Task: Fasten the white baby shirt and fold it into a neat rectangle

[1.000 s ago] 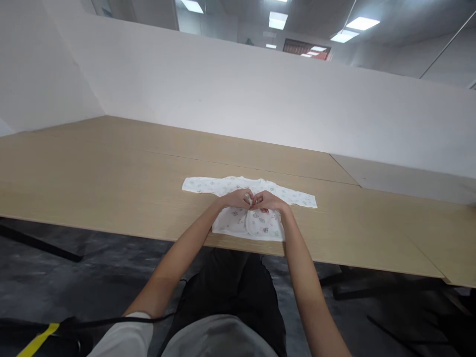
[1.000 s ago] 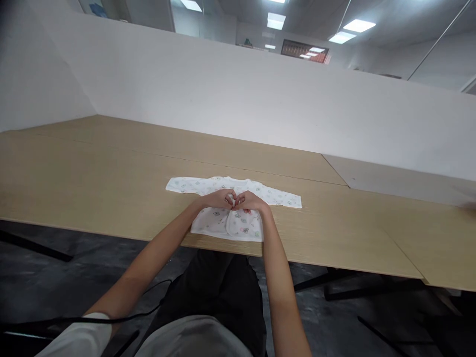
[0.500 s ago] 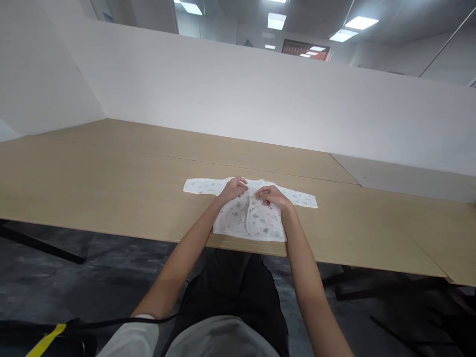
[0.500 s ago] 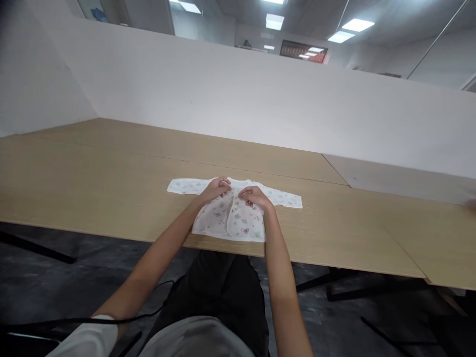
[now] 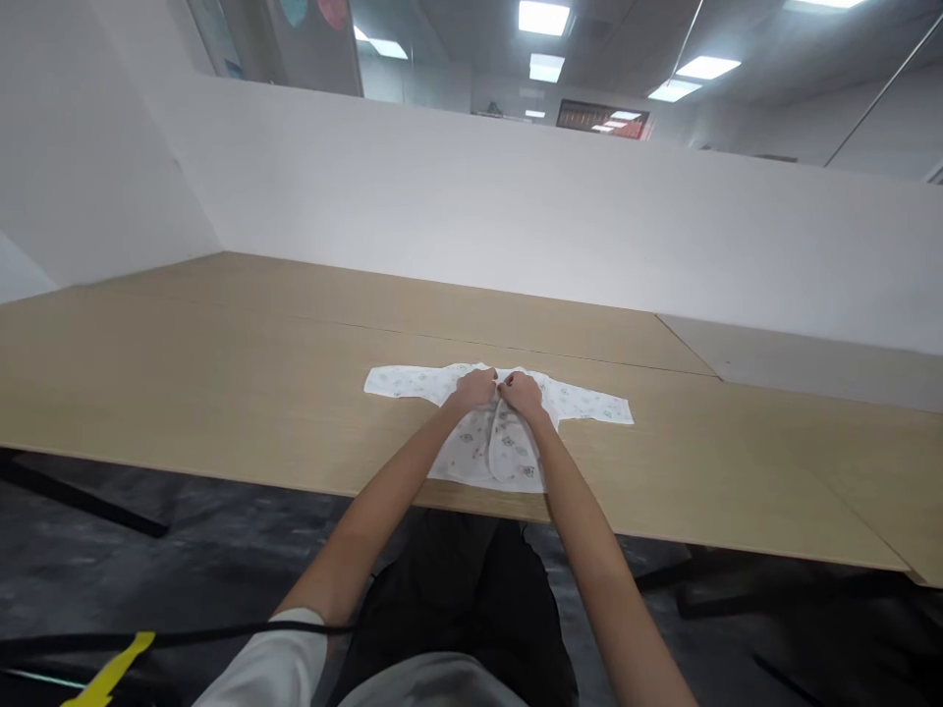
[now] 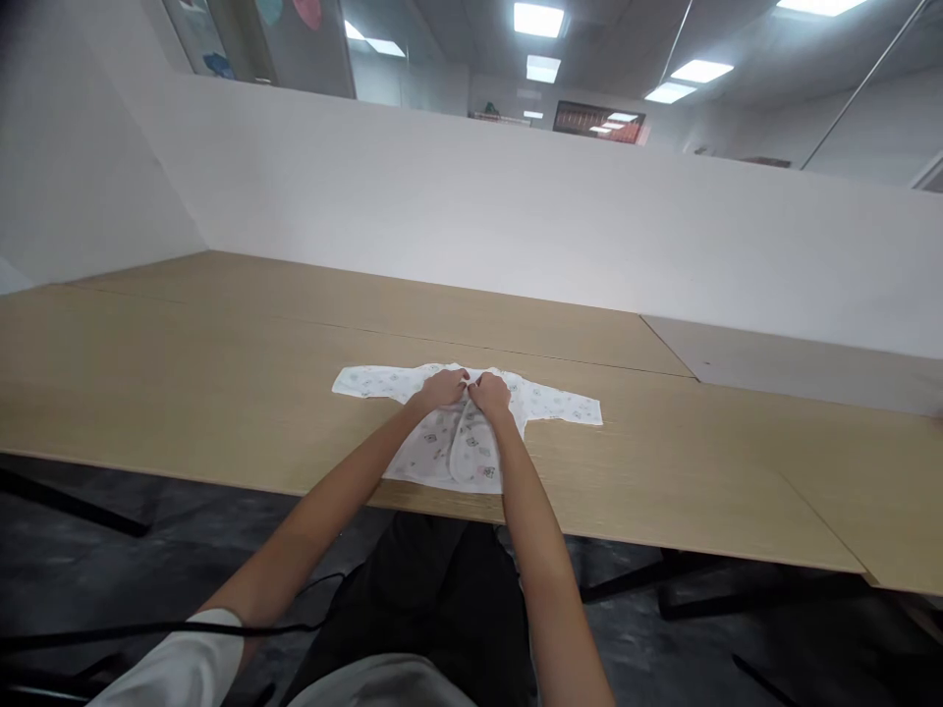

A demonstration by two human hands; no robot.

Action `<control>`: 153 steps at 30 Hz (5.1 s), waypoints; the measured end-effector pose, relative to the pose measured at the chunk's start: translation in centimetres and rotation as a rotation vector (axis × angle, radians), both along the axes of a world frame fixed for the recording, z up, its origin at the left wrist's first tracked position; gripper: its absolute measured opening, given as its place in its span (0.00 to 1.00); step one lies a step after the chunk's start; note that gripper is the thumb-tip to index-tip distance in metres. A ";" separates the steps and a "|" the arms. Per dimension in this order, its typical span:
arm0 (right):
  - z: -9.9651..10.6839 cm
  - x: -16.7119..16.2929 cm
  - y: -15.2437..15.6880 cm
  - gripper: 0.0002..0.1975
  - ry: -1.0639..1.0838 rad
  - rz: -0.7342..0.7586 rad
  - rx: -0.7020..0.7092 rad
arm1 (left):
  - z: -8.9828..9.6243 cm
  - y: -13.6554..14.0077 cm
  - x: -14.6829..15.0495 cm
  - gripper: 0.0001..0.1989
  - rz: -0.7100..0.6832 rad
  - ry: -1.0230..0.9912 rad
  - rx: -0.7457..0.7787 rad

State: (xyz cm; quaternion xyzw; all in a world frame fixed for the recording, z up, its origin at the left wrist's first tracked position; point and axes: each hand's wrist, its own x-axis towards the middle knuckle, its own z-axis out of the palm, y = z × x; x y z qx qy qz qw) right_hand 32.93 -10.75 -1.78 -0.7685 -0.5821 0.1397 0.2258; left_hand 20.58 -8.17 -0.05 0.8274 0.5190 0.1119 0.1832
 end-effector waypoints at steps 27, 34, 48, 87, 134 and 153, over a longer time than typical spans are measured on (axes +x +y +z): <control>0.7 2.2 -1.0 0.07 0.643 0.135 0.018 | -1.9 0.5 0.2 0.14 0.039 -0.362 0.056; 0.7 2.3 -0.7 0.06 0.654 0.146 -0.036 | -1.4 0.1 0.1 0.14 0.075 -0.417 0.009; -0.3 1.1 -0.3 0.07 0.571 0.061 0.068 | -1.3 0.2 0.2 0.14 0.095 -0.469 0.005; 1.7 3.5 -2.0 0.04 0.504 0.383 -0.373 | -1.8 -1.8 -1.9 0.13 -0.277 -0.317 -0.022; 1.6 2.6 -2.2 0.07 0.503 0.384 -0.282 | -0.6 -3.0 -1.4 0.15 -0.018 -0.389 -0.024; 1.5 3.2 -2.2 0.06 0.649 0.350 -0.319 | -0.4 -2.5 -1.6 0.14 -0.051 -0.395 -0.048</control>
